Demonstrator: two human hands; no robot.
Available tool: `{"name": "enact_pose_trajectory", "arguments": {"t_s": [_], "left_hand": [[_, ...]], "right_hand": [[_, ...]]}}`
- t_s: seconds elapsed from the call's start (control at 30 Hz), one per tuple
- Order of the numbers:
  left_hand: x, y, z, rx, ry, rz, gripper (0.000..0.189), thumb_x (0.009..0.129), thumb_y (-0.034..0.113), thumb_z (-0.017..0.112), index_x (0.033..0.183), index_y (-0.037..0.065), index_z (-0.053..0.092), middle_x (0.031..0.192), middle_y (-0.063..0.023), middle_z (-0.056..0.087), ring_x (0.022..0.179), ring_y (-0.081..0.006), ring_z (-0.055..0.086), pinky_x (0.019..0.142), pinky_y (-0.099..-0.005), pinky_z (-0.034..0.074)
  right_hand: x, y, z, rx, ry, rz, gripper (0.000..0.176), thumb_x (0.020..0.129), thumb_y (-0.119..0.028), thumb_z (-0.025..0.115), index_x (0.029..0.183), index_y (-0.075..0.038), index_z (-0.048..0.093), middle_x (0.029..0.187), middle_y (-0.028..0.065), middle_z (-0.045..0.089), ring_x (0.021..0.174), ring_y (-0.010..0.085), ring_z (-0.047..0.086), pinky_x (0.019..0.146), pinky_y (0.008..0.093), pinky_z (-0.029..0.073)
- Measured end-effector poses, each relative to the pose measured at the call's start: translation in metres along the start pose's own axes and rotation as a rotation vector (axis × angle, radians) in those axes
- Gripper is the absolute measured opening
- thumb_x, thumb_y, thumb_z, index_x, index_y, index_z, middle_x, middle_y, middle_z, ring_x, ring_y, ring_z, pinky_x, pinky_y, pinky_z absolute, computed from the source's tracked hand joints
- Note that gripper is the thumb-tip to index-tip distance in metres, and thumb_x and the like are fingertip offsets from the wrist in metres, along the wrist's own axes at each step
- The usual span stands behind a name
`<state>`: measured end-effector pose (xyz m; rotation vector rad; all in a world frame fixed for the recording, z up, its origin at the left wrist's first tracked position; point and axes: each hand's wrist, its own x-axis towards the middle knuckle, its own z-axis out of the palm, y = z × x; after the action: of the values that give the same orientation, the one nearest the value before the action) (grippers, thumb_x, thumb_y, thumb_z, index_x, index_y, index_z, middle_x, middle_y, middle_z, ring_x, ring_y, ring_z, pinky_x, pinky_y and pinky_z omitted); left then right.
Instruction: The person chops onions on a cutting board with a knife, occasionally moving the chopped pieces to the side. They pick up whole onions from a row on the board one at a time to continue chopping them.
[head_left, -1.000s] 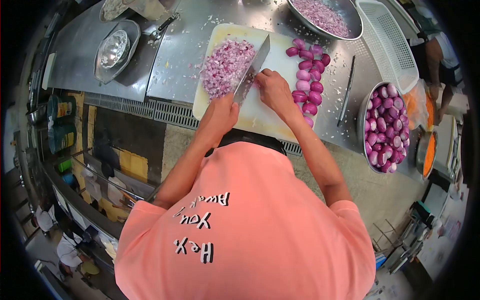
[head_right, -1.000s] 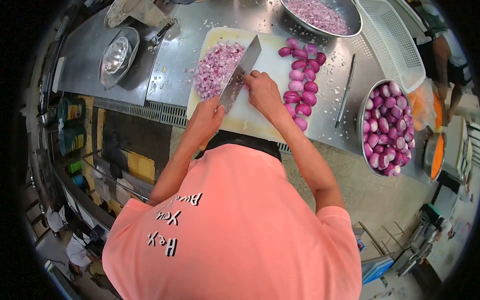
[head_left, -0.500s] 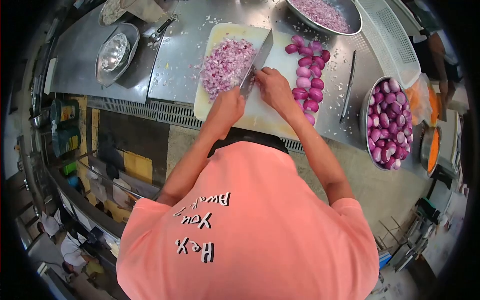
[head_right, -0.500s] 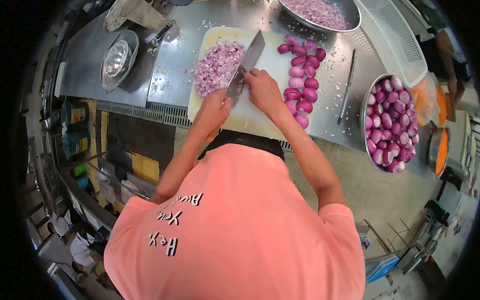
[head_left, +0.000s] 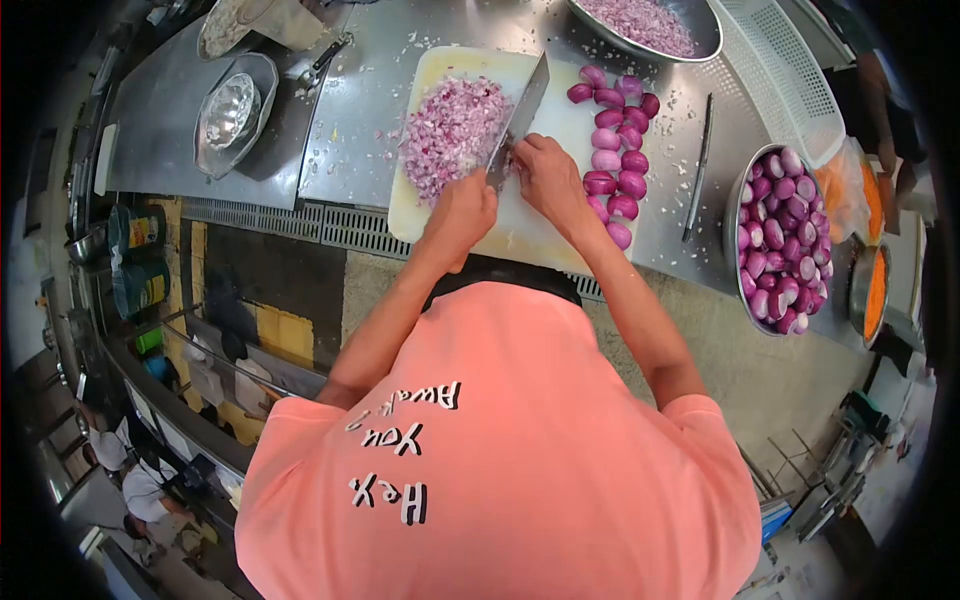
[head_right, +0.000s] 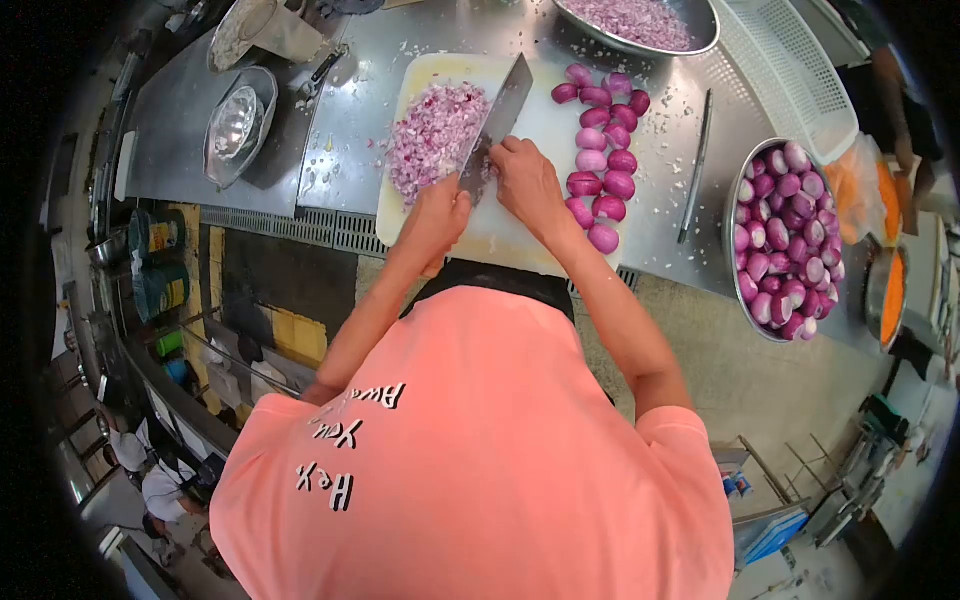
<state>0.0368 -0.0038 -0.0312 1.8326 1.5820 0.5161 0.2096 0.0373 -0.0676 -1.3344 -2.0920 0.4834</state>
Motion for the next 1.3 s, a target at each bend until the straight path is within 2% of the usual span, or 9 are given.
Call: {"name": "enact_pose_trajectory", "arguments": {"t_s": [0.03,0.1,0.17,0.2,0.5,0.57,0.67,0.97,1.3], "left_hand": [[0.007,0.013,-0.012,-0.076,-0.082,-0.11,0.019,0.089,0.009,0.05,0.086,-0.009,0.055,0.074,-0.0338,0.06,0.076,-0.0499,0.062,0.065,-0.0541,0.048],[-0.005,0.02,-0.021,-0.096,-0.088,-0.121,0.019,0.089,0.009,0.05,0.086,-0.01,0.055,0.074,-0.0343,0.06,0.077,-0.0497,0.062,0.066,-0.0541,0.049],[-0.011,0.002,-0.003,-0.043,-0.011,-0.016,0.018,0.093,0.012,0.05,0.092,-0.005,0.053,0.059,-0.0186,0.056,0.049,-0.0286,0.061,0.049,-0.0417,0.047],[-0.007,0.003,0.002,-0.047,-0.021,-0.025,0.018,0.093,0.012,0.05,0.092,-0.005,0.053,0.059,-0.0186,0.056,0.049,-0.0286,0.061,0.049,-0.0417,0.047],[-0.005,0.005,0.009,0.025,0.083,0.106,0.019,0.092,0.012,0.052,0.093,-0.007,0.052,0.061,-0.0245,0.055,0.055,-0.0385,0.061,0.055,-0.0467,0.045],[0.013,0.023,-0.002,-0.081,-0.081,-0.139,0.018,0.092,0.01,0.051,0.093,-0.008,0.052,0.065,-0.0279,0.056,0.064,-0.0459,0.06,0.059,-0.0498,0.044],[-0.001,0.018,-0.018,0.041,0.023,0.055,0.018,0.092,0.01,0.05,0.094,-0.008,0.053,0.067,-0.03,0.056,0.068,-0.0498,0.057,0.059,-0.0517,0.042],[-0.01,0.02,-0.022,0.051,-0.018,-0.091,0.016,0.091,0.008,0.05,0.094,-0.007,0.054,0.07,-0.0314,0.056,0.069,-0.049,0.059,0.06,-0.0524,0.043],[-0.008,0.02,-0.014,0.11,-0.025,-0.005,0.018,0.087,0.004,0.051,0.096,-0.01,0.057,0.069,-0.0325,0.06,0.07,-0.0494,0.062,0.061,-0.0543,0.048]], "right_hand": [[0.003,0.002,-0.002,0.001,0.007,0.002,0.012,0.076,0.003,0.058,0.088,-0.002,0.059,0.086,0.0146,0.057,0.086,0.0362,0.057,0.072,0.0456,0.049],[0.001,0.005,0.002,0.02,0.031,0.007,0.011,0.077,0.003,0.057,0.087,-0.002,0.059,0.086,0.0148,0.057,0.086,0.0364,0.057,0.072,0.0458,0.049],[0.002,0.006,0.003,0.042,0.048,0.023,0.011,0.077,0.003,0.057,0.086,-0.001,0.059,0.086,0.015,0.057,0.086,0.0366,0.057,0.072,0.0461,0.048],[0.002,0.005,0.0,0.037,0.039,0.02,0.01,0.077,0.003,0.057,0.086,-0.001,0.059,0.086,0.0151,0.057,0.086,0.0368,0.057,0.073,0.0462,0.048],[-0.005,0.006,0.002,0.065,0.092,0.025,0.012,0.075,0.005,0.058,0.087,0.0,0.06,0.086,0.0155,0.058,0.086,0.0369,0.058,0.074,0.0459,0.048],[-0.005,0.005,-0.001,0.055,0.09,0.012,0.012,0.075,0.004,0.059,0.087,0.0,0.061,0.086,0.0153,0.059,0.086,0.0365,0.058,0.074,0.0455,0.049],[-0.008,0.007,-0.003,0.129,0.089,0.06,0.014,0.075,0.004,0.06,0.088,-0.001,0.063,0.088,0.0151,0.06,0.087,0.036,0.059,0.074,0.0444,0.05],[-0.003,0.0,0.007,0.197,0.157,0.123,0.014,0.076,0.005,0.059,0.089,0.0,0.064,0.09,0.0178,0.062,0.08,0.0403,0.061,0.071,0.0452,0.051],[0.0,0.005,0.01,0.216,0.146,0.097,0.012,0.076,0.007,0.057,0.086,0.004,0.063,0.085,0.0214,0.059,0.079,0.0431,0.06,0.071,0.0474,0.049]]}}
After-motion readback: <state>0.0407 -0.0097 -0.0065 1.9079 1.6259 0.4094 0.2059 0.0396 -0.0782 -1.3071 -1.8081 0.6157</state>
